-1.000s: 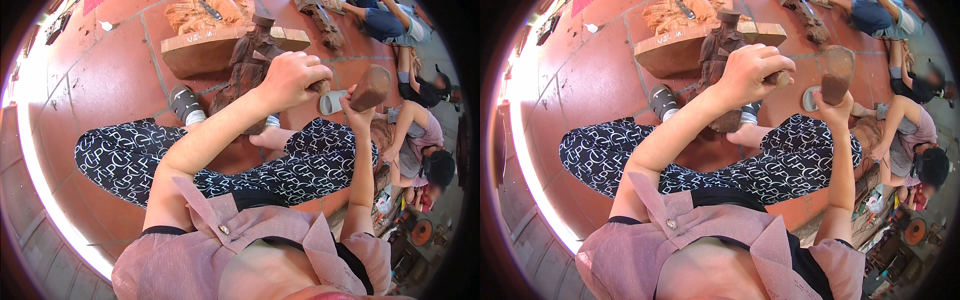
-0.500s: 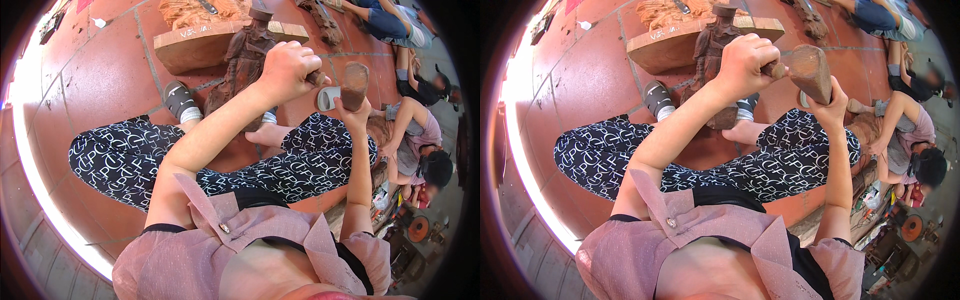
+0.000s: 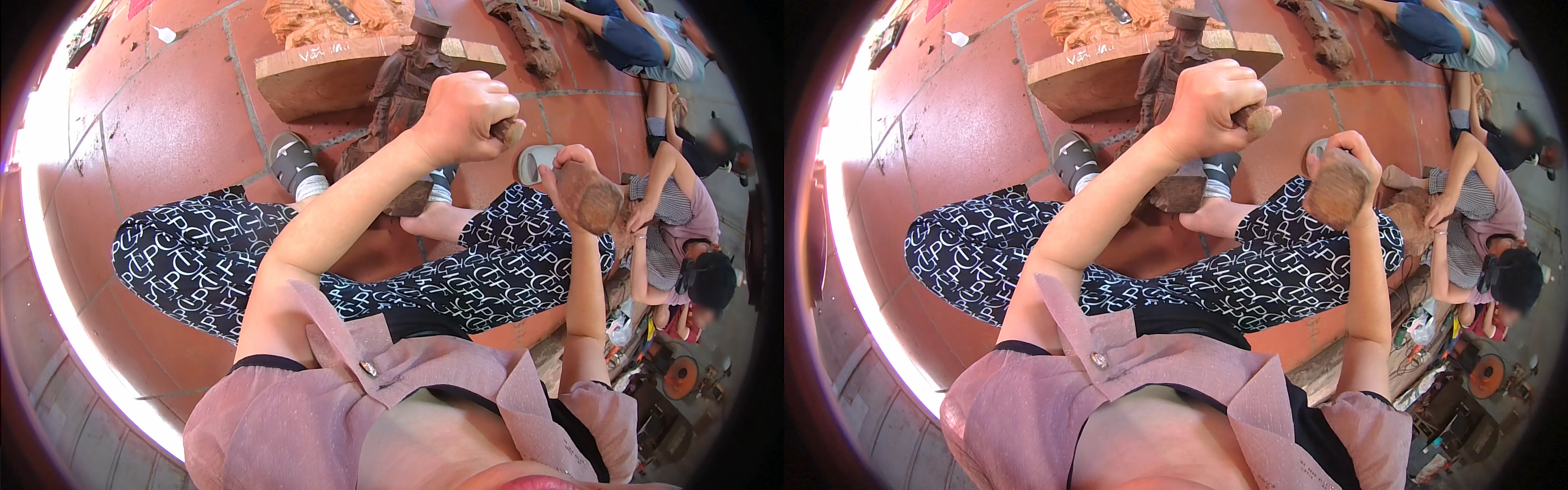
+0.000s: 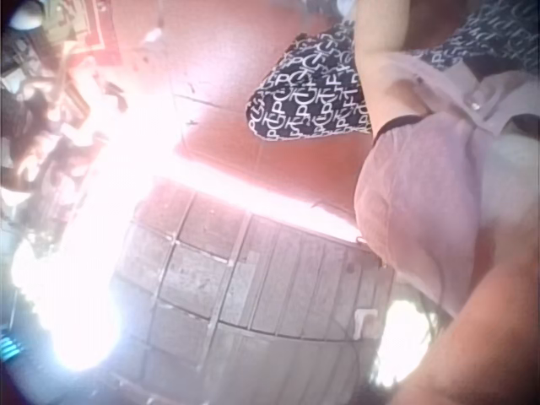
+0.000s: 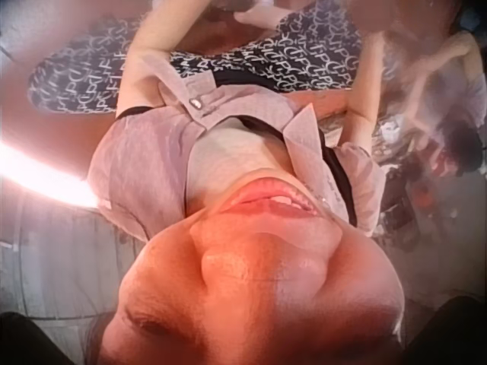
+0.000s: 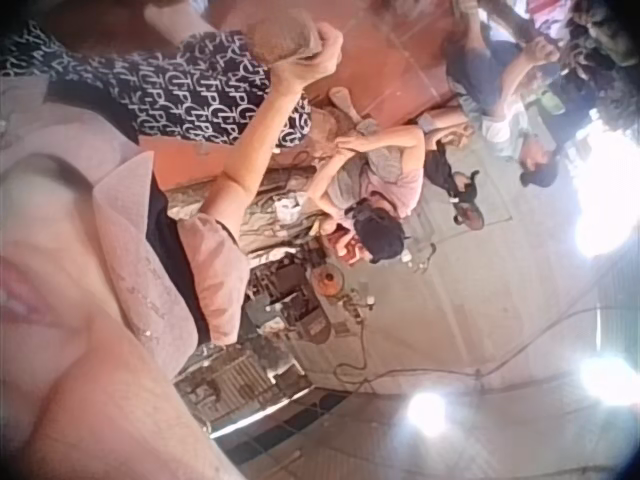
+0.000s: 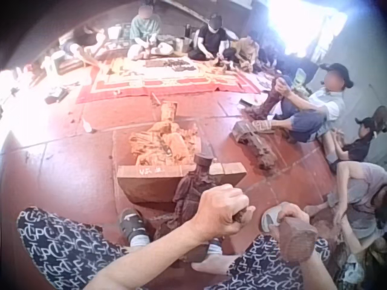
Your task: The person sits cross-legged on the floor and carves a wooden object using a chisel and mallet. They repeatedly strike the chisel to shape the wood, occasionally adjusting the piece and removing shavings.
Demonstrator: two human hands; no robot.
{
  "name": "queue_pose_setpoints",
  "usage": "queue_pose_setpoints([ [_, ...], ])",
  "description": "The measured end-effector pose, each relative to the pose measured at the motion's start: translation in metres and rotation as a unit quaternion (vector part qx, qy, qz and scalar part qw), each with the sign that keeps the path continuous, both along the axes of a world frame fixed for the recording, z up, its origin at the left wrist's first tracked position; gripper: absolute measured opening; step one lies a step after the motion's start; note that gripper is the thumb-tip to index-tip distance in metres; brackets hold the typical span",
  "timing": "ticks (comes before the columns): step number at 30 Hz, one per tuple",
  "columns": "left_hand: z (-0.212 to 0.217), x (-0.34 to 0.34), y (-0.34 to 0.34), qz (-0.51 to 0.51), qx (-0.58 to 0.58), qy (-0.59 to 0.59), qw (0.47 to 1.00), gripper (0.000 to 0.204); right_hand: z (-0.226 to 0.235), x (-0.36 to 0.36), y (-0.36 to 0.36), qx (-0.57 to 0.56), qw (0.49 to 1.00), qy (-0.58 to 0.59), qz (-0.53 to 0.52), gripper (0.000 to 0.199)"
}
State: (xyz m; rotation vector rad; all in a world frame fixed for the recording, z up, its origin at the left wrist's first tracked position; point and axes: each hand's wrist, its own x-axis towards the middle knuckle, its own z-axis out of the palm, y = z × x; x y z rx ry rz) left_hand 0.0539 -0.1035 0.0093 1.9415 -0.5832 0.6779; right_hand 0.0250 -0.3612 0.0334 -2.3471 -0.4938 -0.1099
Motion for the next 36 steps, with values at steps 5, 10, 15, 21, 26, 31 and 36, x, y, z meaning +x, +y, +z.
queue_pose_setpoints([
  [5,-0.010,0.001,0.000,-0.022,0.012,-0.018,1.000,0.027,0.005,0.004,0.009,-0.083,0.995,-0.055,-0.001,0.034],
  [10,-0.005,-0.002,0.002,-0.022,0.031,0.000,0.999,0.024,-0.011,0.009,-0.015,-0.063,0.994,-0.088,0.029,0.043],
  [15,-0.006,-0.005,0.010,-0.058,0.053,0.014,0.997,0.020,0.000,0.008,0.005,-0.071,0.993,-0.093,0.016,0.046],
  [21,0.000,-0.019,0.010,-0.053,0.039,0.022,0.998,0.018,0.002,0.008,0.009,-0.069,0.995,-0.072,0.022,0.046],
  [26,0.000,-0.010,0.005,-0.068,0.038,0.014,0.997,0.026,0.006,0.005,0.013,-0.053,0.998,-0.042,0.007,0.046],
  [31,-0.003,-0.003,0.006,-0.054,0.038,0.014,0.998,0.026,0.010,0.005,0.017,-0.052,0.997,-0.055,0.017,0.045],
  [36,0.002,0.000,0.004,-0.033,0.018,0.006,0.999,0.026,0.010,0.006,0.018,-0.036,0.998,-0.057,0.017,0.039],
])
